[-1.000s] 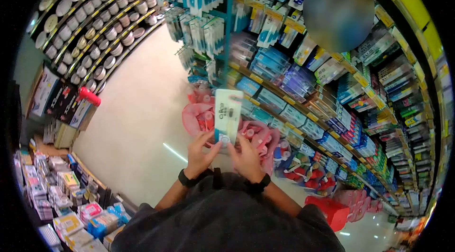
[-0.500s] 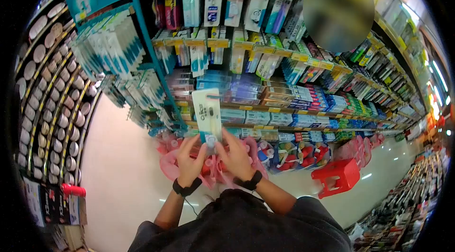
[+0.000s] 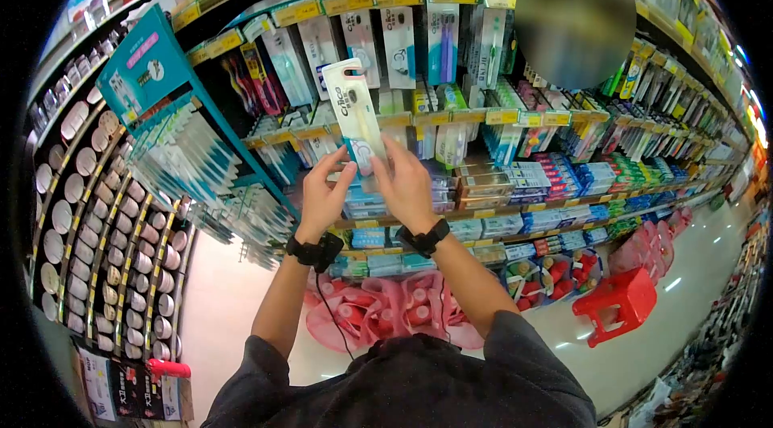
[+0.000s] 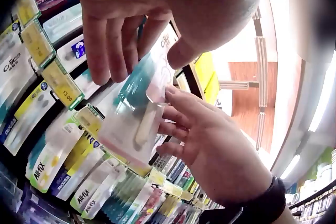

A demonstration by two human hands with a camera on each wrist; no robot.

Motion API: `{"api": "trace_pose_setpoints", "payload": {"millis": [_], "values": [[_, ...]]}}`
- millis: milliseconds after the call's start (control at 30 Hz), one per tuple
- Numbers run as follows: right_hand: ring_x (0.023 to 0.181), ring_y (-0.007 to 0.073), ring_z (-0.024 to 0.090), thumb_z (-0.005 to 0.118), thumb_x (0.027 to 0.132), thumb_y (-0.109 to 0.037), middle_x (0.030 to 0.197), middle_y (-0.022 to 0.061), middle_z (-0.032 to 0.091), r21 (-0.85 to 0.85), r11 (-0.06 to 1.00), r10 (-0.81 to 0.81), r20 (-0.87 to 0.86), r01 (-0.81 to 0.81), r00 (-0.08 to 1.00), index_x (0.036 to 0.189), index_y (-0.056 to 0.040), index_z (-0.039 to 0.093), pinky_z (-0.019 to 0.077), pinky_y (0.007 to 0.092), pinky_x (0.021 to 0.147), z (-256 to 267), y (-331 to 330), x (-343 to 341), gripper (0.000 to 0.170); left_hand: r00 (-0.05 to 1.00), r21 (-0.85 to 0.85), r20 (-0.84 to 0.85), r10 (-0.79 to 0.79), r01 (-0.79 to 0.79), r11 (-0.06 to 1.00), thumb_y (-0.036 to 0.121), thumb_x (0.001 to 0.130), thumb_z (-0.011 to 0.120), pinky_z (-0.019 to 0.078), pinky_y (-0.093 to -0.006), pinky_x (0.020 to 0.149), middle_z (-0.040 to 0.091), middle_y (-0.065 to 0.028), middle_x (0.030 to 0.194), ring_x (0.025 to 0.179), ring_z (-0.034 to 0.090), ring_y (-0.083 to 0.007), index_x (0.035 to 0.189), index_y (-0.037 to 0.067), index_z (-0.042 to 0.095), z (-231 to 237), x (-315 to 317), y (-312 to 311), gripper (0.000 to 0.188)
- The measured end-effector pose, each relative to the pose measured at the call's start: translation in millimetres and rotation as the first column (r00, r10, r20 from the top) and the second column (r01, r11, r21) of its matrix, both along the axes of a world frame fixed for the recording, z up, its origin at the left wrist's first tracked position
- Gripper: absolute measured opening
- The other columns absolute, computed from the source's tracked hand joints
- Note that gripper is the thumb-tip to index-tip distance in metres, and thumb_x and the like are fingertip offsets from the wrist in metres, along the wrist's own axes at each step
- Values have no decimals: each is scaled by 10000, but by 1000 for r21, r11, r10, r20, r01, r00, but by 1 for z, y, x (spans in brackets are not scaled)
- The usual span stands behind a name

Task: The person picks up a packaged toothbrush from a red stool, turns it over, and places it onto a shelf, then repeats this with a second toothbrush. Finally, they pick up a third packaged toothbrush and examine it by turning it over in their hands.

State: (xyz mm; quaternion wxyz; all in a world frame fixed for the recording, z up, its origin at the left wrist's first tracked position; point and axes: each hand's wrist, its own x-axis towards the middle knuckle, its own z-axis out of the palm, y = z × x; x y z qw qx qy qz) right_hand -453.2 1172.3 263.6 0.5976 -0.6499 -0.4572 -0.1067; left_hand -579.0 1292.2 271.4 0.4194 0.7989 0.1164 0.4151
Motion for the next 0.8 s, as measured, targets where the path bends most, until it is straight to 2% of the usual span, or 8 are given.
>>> {"api": "trace_pose_setpoints", "payload": {"millis": [233,367,467,500,600,633,733,800], "values": [[831,300,694,666,979,-214,1025,196,696,-67,991,102,-213,-119,972,1378,-19,590,539,395,702,12,29,38,450,1000,-98,9,14,-13,995,187,1005,669,566,-268,777,661,-81,1235,1063,653,-143,1414,23,601,7,39,23,445],[817,313,675,648,989,-211,1036,205,687,38,998,53,-34,-52,998,1379,-6,589,524,410,718,12,57,58,445,999,-68,8,47,-46,997,178,1004,668,560,-264,795,643,-80,1260,1104,640,-144,1389,34,625,13,52,35,413],[833,326,673,654,987,-212,1037,199,688,16,999,39,-11,-39,999,1366,5,597,524,413,737,24,72,71,440,994,-19,88,59,-58,998,208,984,690,562,-287,745,646,-106,1232,1012,681,-164,1323,19,662,21,65,48,390],[747,210,676,692,970,-154,995,153,695,70,998,-18,131,9,991,1345,41,604,512,322,614,28,79,76,431,994,-33,96,54,-51,998,229,979,697,560,-310,773,638,-101,1250,1022,675,-182,1320,29,666,28,68,50,396],[748,211,676,693,970,-162,994,155,695,153,988,-45,132,25,990,1358,37,601,516,325,625,40,94,79,446,984,93,165,60,-76,993,226,975,701,563,-312,778,628,-101,1260,1061,656,-192,1318,30,667,32,81,68,397],[753,220,678,687,975,-174,1007,162,699,118,993,-47,139,31,989,1368,42,594,526,332,638,48,94,78,458,985,-24,170,9,-5,1000,224,971,703,564,-322,804,613,-111,1275,1096,639,-213,1320,28,666,36,82,68,402],[847,320,685,677,971,-219,1028,178,691,89,996,-19,47,14,999,1344,6,614,544,404,738,48,105,82,441,986,2,165,7,-7,1000,217,969,701,563,-314,810,603,-126,1282,1097,633,-223,1325,25,662,42,83,77,406],[857,322,689,679,970,-222,1049,183,694,82,996,-50,48,46,998,1340,11,616,546,405,746,38,103,78,442,987,8,160,-2,1,1000,215,971,699,562,-311,803,605,-127,1278,1095,632,-222,1326,25,660,30,83,79,405]]}}
